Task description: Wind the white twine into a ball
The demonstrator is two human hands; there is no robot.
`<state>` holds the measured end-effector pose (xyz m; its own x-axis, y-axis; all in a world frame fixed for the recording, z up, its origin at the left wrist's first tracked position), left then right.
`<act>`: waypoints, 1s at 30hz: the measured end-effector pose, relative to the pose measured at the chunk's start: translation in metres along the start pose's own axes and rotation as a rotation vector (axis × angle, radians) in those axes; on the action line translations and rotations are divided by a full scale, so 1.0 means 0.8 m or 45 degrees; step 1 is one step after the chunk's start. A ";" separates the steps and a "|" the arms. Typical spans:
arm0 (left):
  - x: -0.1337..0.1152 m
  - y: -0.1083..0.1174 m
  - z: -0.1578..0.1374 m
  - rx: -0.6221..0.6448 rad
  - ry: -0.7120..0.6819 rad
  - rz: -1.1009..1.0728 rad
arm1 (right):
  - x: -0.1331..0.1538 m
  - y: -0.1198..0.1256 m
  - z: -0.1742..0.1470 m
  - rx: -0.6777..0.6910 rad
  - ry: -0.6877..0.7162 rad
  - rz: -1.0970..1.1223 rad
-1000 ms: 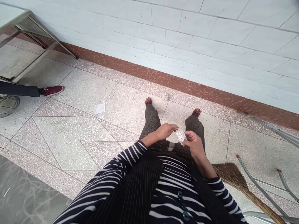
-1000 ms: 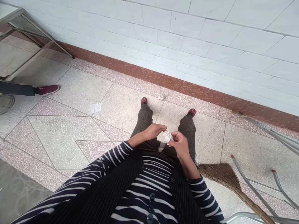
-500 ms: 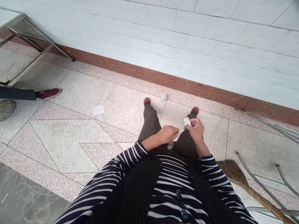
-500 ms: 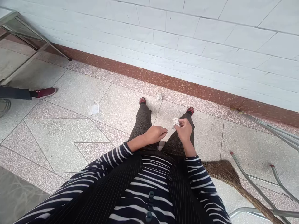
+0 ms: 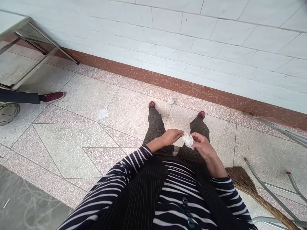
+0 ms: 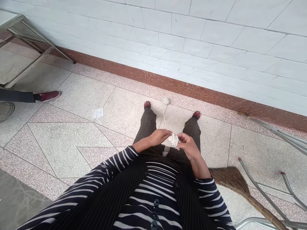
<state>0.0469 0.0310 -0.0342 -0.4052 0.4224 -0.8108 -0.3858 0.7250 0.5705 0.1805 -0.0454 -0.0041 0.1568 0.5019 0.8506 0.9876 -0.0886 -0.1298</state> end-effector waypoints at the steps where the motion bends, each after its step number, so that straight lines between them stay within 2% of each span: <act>1: 0.003 -0.001 0.001 -0.023 0.005 -0.039 | 0.006 0.004 -0.001 -0.051 -0.006 0.008; 6: 0.013 0.004 0.008 -0.116 0.026 -0.110 | 0.047 0.010 -0.011 -0.284 0.122 0.011; 10: 0.007 0.006 0.011 -0.115 -0.002 -0.106 | 0.070 0.010 -0.017 -0.438 0.233 0.047; 13: -0.004 0.011 0.012 -0.100 0.006 -0.086 | 0.084 0.006 -0.027 -0.507 0.329 0.066; 17: -0.027 0.025 0.011 -0.129 -0.028 -0.033 | 0.115 -0.005 -0.048 -0.450 0.511 -0.019; 20: -0.049 0.027 0.002 -0.113 -0.102 0.081 | 0.134 0.010 -0.044 -0.547 0.641 -0.104; 22: -0.064 0.023 -0.010 -0.065 -0.149 0.177 | 0.128 0.032 -0.024 -0.699 0.642 -0.147; 24: -0.075 0.018 -0.023 -0.025 -0.177 0.260 | 0.107 0.051 0.003 -0.795 0.585 -0.180; 27: -0.080 0.022 -0.037 -0.029 -0.193 0.362 | 0.055 0.054 0.039 -0.677 0.409 -0.315; 30: -0.075 0.037 -0.039 -0.058 -0.225 0.441 | 0.012 0.035 0.047 -0.482 0.348 -0.481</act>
<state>0.0337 0.0103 0.0354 -0.3706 0.7277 -0.5771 -0.2892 0.5001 0.8163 0.2097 -0.0110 -0.0187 -0.2626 0.3234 0.9091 0.8941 -0.2726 0.3553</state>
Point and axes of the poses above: each hand's wrist, its own z-axis towards the middle knuckle, its own y-axis out of the back of the hand, x = y × z, the point moved 6 cm from there along z, towards the middle knuckle, and after that the axes turned 10 degrees about -z, right-handed, at the moved point
